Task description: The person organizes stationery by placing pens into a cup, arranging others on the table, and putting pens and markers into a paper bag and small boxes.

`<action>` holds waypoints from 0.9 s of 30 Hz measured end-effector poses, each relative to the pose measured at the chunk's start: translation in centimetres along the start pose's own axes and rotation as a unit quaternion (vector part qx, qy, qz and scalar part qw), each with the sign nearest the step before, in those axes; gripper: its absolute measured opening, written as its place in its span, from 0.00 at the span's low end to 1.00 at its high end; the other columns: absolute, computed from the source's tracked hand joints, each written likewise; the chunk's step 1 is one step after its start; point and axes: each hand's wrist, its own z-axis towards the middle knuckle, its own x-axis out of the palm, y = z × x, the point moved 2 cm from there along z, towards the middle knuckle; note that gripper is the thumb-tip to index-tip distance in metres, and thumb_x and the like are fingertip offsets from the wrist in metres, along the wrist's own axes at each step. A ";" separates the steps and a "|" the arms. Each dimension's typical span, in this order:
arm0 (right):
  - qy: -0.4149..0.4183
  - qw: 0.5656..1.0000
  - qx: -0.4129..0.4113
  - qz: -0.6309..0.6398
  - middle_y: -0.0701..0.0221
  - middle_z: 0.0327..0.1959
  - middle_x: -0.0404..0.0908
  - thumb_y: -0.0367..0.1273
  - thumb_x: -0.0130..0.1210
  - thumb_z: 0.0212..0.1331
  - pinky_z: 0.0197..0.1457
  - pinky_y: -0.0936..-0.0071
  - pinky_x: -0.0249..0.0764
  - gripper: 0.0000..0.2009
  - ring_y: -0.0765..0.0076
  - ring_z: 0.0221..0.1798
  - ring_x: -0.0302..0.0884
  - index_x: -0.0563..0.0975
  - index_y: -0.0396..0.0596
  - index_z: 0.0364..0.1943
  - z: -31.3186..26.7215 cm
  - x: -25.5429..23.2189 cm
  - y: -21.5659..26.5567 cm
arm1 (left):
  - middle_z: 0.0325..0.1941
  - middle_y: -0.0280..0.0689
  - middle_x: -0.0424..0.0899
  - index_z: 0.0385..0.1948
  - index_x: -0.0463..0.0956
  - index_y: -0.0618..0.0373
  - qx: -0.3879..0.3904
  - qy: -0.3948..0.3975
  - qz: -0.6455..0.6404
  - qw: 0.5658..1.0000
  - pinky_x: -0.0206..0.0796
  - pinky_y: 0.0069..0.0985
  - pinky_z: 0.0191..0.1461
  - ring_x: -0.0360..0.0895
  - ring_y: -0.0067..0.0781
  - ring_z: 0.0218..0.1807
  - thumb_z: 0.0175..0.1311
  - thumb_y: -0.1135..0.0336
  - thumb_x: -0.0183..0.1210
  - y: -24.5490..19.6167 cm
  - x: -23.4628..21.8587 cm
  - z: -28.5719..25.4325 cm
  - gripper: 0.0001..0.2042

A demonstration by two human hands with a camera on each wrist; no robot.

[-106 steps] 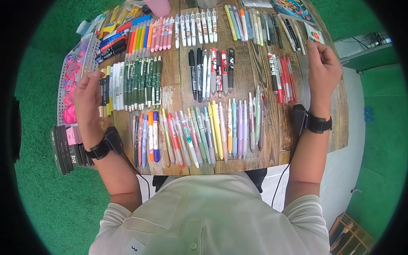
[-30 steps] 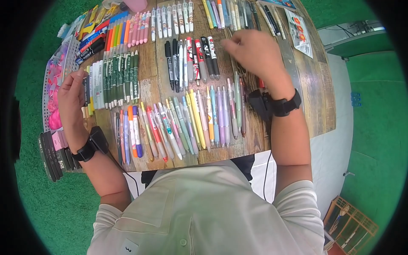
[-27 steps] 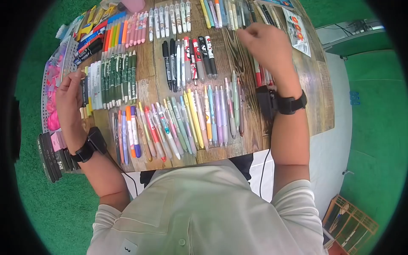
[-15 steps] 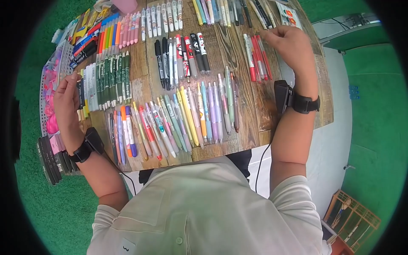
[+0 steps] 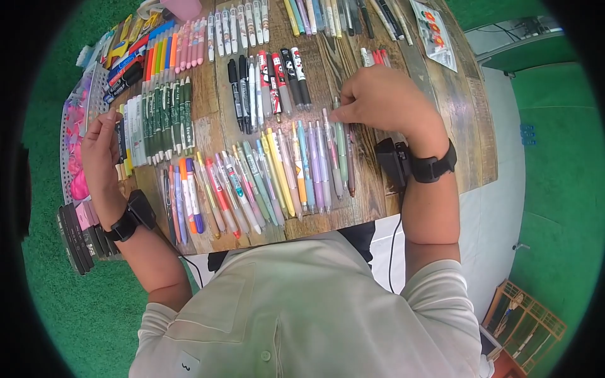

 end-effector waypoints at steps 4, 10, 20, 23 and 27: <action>0.011 1.000 -0.009 -0.018 0.58 0.22 0.81 0.45 0.70 0.51 0.34 0.57 0.72 0.17 0.49 0.28 0.79 0.86 0.43 0.27 0.3 0.4 0.2 | 0.17 0.14 0.60 0.43 0.84 0.58 -0.002 0.016 -0.004 1.000 0.36 0.15 0.20 0.49 0.04 0.17 0.76 0.59 0.60 0.3 -0.5 0.3 0.11; -0.013 1.000 -0.009 0.003 0.58 0.22 0.81 0.45 0.72 0.50 0.34 0.57 0.73 0.17 0.49 0.28 0.80 0.86 0.44 0.27 0.2 0.6 0.4 | 0.17 0.15 0.61 0.43 0.85 0.58 0.011 0.006 0.004 1.000 0.37 0.15 0.22 0.49 0.05 0.18 0.76 0.59 0.60 -0.1 -0.1 -0.1 0.11; -0.041 0.999 -0.026 -0.003 0.60 0.21 0.81 0.44 0.73 0.51 0.32 0.62 0.73 0.16 0.52 0.28 0.81 0.85 0.44 0.27 0.4 0.2 1.1 | 0.21 0.17 0.72 0.41 0.85 0.58 0.000 0.029 -0.009 1.000 0.44 0.13 0.24 0.58 0.04 0.21 0.75 0.59 0.62 -0.9 0.3 -0.8 0.11; -0.065 0.992 -0.081 0.067 0.65 0.23 0.83 0.36 0.73 0.54 0.29 0.70 0.70 0.12 0.62 0.22 0.74 0.85 0.44 0.34 0.2 0.5 2.1 | 0.37 0.27 0.86 0.39 0.85 0.58 0.005 0.066 -0.015 0.998 0.64 0.13 0.38 0.76 0.11 0.35 0.74 0.59 0.64 -0.5 0.1 -0.4 0.11; -0.027 0.972 -0.222 0.072 0.65 0.29 0.87 0.31 0.71 0.51 0.34 0.65 0.75 0.13 0.56 0.28 0.81 0.87 0.52 0.43 -0.2 1.3 3.7 | 0.36 0.28 0.87 0.40 0.86 0.62 0.119 0.185 0.099 0.971 0.70 0.19 0.42 0.79 0.17 0.37 0.72 0.62 0.65 -1.3 1.2 -1.7 0.11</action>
